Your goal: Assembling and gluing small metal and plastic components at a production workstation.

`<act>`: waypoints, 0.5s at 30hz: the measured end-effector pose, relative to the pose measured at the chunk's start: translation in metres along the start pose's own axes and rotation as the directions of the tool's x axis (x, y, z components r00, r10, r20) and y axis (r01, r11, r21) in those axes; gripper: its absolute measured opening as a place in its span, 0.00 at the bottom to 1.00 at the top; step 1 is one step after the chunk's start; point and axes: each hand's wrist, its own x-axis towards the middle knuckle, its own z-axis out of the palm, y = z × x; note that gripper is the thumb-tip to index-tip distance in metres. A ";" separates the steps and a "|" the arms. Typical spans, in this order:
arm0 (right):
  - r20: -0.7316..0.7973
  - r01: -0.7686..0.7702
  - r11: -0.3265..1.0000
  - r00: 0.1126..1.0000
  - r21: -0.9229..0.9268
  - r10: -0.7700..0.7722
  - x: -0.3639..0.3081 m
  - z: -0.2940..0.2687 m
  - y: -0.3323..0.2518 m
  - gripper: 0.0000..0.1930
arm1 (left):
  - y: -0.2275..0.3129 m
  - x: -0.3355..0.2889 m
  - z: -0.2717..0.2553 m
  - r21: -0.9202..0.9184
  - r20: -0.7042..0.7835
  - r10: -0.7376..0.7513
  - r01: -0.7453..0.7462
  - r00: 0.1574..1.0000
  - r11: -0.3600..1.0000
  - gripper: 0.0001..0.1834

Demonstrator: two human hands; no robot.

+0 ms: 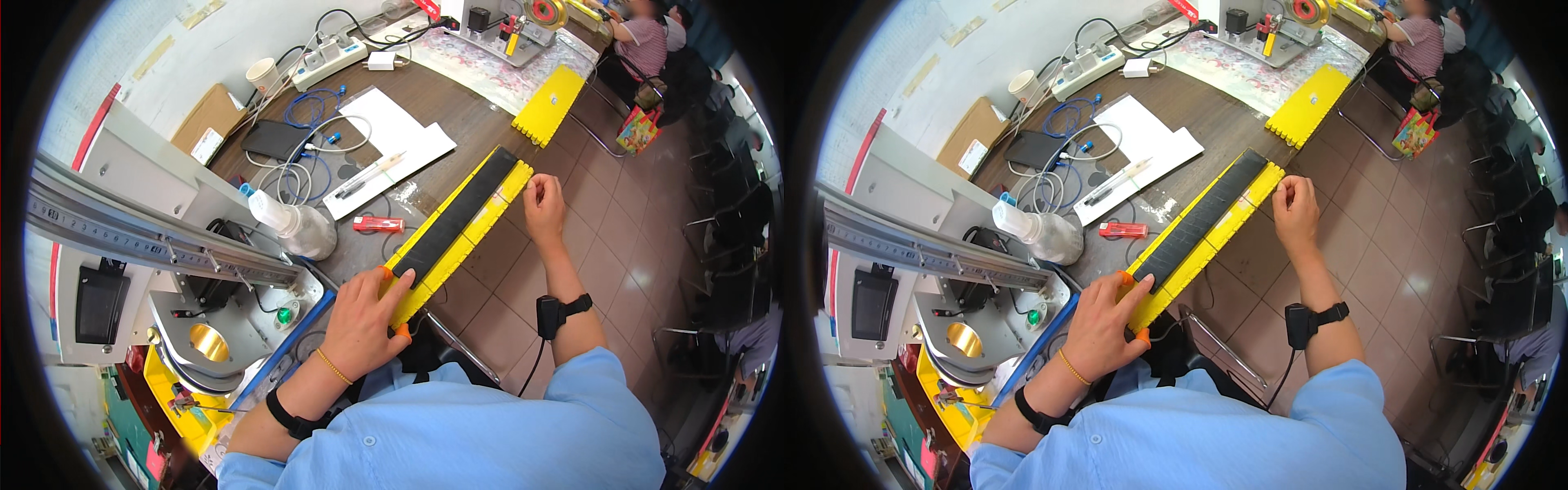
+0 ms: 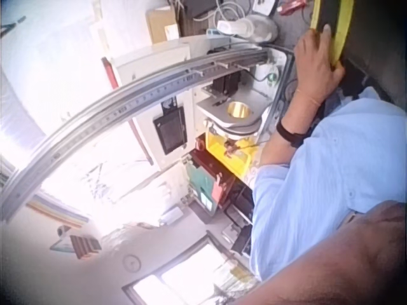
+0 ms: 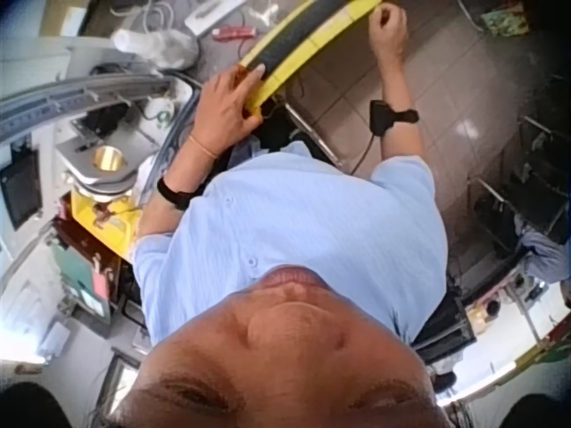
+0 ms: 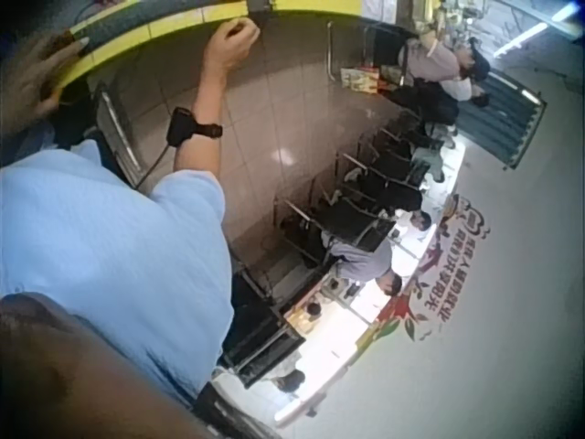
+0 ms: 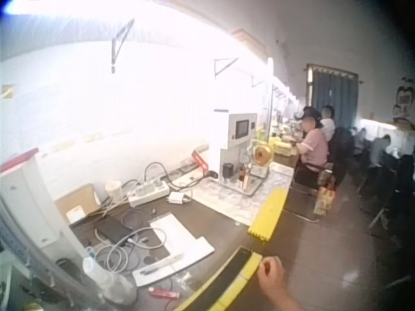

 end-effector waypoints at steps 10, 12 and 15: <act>0.436 -0.327 0.945 0.846 -0.029 0.306 -0.054 -0.063 0.064 0.10 | 0.001 -0.006 0.008 -0.009 -0.069 0.006 -0.006 0.998 1.000 0.42; 0.720 0.316 0.648 0.366 -0.693 0.590 -0.099 -0.098 0.102 0.14 | 0.002 -0.007 0.009 0.001 -0.081 0.012 -0.012 0.997 1.000 0.41; 0.512 0.180 0.482 0.387 -0.857 0.766 -0.122 -0.154 0.095 0.15 | -0.001 -0.014 0.012 -0.002 -0.113 0.017 -0.017 0.993 1.000 0.40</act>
